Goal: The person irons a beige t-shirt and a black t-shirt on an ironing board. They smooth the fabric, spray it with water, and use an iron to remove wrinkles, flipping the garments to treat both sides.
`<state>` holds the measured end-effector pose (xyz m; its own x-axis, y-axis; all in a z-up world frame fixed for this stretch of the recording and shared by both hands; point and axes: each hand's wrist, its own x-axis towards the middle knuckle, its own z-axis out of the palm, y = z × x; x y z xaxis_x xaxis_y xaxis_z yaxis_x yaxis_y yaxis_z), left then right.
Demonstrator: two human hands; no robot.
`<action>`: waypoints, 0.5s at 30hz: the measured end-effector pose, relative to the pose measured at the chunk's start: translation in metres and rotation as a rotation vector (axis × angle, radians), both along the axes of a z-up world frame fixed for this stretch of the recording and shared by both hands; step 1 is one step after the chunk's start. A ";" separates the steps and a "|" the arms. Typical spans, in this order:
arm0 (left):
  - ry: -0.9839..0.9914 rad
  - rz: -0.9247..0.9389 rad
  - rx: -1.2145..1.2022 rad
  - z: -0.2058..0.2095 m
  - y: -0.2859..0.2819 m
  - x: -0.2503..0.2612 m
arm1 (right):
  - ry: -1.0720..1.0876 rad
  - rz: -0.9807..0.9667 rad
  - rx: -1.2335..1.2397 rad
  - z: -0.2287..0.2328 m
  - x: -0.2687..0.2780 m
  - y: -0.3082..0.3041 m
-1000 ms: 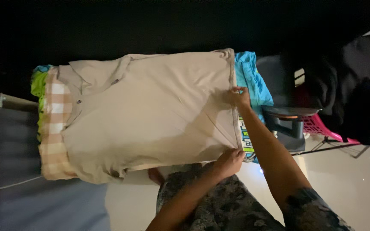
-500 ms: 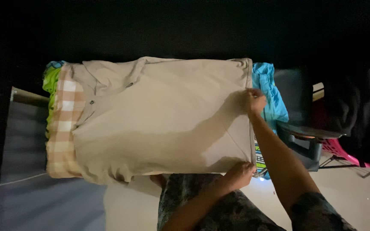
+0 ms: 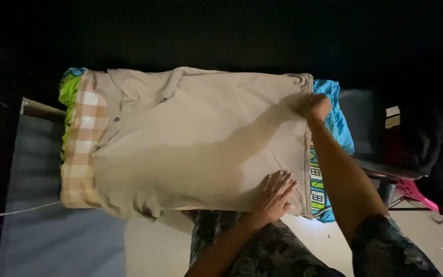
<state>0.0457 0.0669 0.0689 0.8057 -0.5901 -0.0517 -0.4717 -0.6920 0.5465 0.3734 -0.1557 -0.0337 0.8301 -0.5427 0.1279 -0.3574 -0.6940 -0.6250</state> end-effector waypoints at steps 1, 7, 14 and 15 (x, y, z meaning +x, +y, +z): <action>-0.100 0.012 0.050 -0.002 0.002 -0.003 | 0.057 -0.043 0.020 0.003 0.008 -0.002; -0.351 0.076 0.100 -0.026 -0.004 -0.022 | 0.218 0.066 -0.412 0.011 0.035 -0.010; -0.210 0.005 -0.366 -0.031 0.013 -0.008 | -0.169 0.047 0.033 0.000 0.005 0.014; -0.168 0.032 -0.453 -0.032 0.022 -0.002 | -0.116 0.091 0.006 0.001 -0.004 0.023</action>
<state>0.0440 0.0893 0.0371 0.7992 -0.4979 0.3368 -0.5614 -0.4179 0.7143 0.3699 -0.1324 -0.0328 0.8558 -0.4667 0.2230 -0.2182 -0.7167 -0.6624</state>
